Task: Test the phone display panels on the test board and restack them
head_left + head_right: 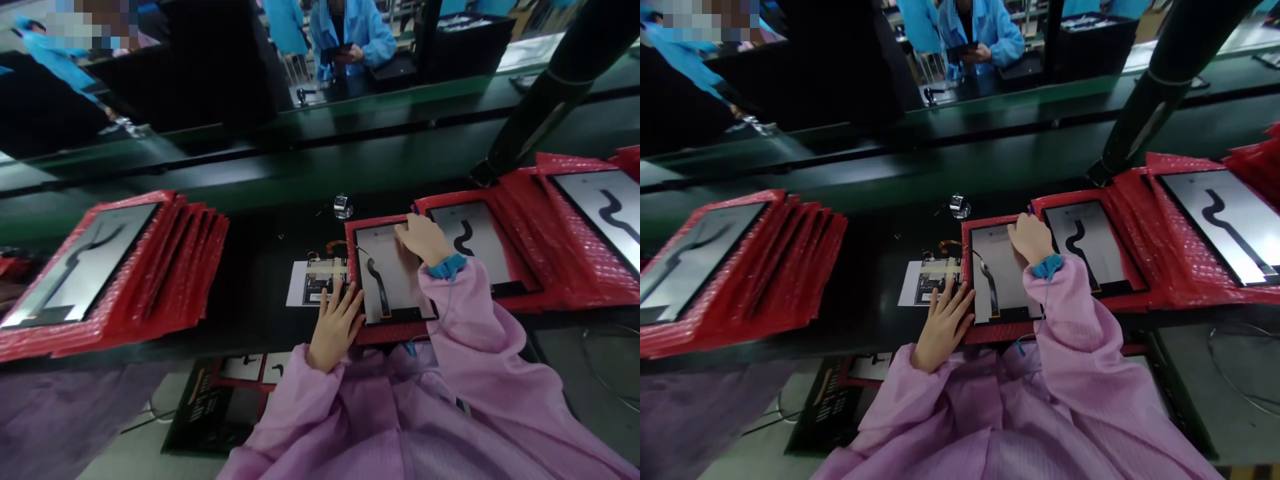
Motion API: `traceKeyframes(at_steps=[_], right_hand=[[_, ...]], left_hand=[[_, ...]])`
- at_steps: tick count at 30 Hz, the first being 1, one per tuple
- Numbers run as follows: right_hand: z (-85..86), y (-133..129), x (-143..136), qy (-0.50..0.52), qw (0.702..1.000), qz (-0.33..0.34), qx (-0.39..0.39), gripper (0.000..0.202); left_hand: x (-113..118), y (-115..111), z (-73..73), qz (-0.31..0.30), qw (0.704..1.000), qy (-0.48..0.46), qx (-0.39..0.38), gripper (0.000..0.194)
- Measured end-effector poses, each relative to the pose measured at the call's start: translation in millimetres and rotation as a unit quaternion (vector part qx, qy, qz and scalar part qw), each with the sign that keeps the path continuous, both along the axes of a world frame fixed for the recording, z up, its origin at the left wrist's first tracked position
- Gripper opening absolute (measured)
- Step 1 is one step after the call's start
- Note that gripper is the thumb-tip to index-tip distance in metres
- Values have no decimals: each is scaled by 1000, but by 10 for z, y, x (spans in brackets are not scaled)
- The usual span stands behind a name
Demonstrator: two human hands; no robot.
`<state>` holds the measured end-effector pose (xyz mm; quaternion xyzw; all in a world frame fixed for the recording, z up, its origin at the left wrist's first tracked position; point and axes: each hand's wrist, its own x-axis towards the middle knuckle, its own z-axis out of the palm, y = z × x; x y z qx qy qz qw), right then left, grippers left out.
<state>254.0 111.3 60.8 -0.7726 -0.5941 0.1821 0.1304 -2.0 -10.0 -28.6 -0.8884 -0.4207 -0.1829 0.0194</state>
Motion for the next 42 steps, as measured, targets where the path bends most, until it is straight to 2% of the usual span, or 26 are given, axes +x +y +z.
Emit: traceKeyframes(at_steps=[3,6,8,10,13,15,19,23,29,42], right_hand=[[21,-44,-95,-29,998,33,55,38],[4,-28,-202,58,979,170,94,33],[-29,-8,-289,176,950,255,38,34],[-70,3,-370,260,919,294,-35,33],[-132,10,-438,320,888,318,-86,24],[-162,15,-442,345,875,325,-93,20],[-193,21,-431,358,869,329,-93,18],[-214,6,-479,330,880,330,-93,17],[-234,-21,-570,287,903,311,-74,15],[-235,19,-499,333,858,387,-59,20]], left_hand=[[-28,78,201,-34,999,-28,-1,34],[-56,362,516,-52,991,-118,19,20],[-44,659,690,-23,982,-175,69,18],[0,974,779,1,977,-189,96,21],[86,1311,760,-28,987,-151,50,27],[121,1397,699,-53,991,-124,-2,29],[115,1379,614,-83,990,-92,-74,28],[90,1392,605,-119,982,-79,-125,26],[89,1418,566,-114,979,-102,-138,29],[80,1380,528,-96,976,-118,-158,30]])
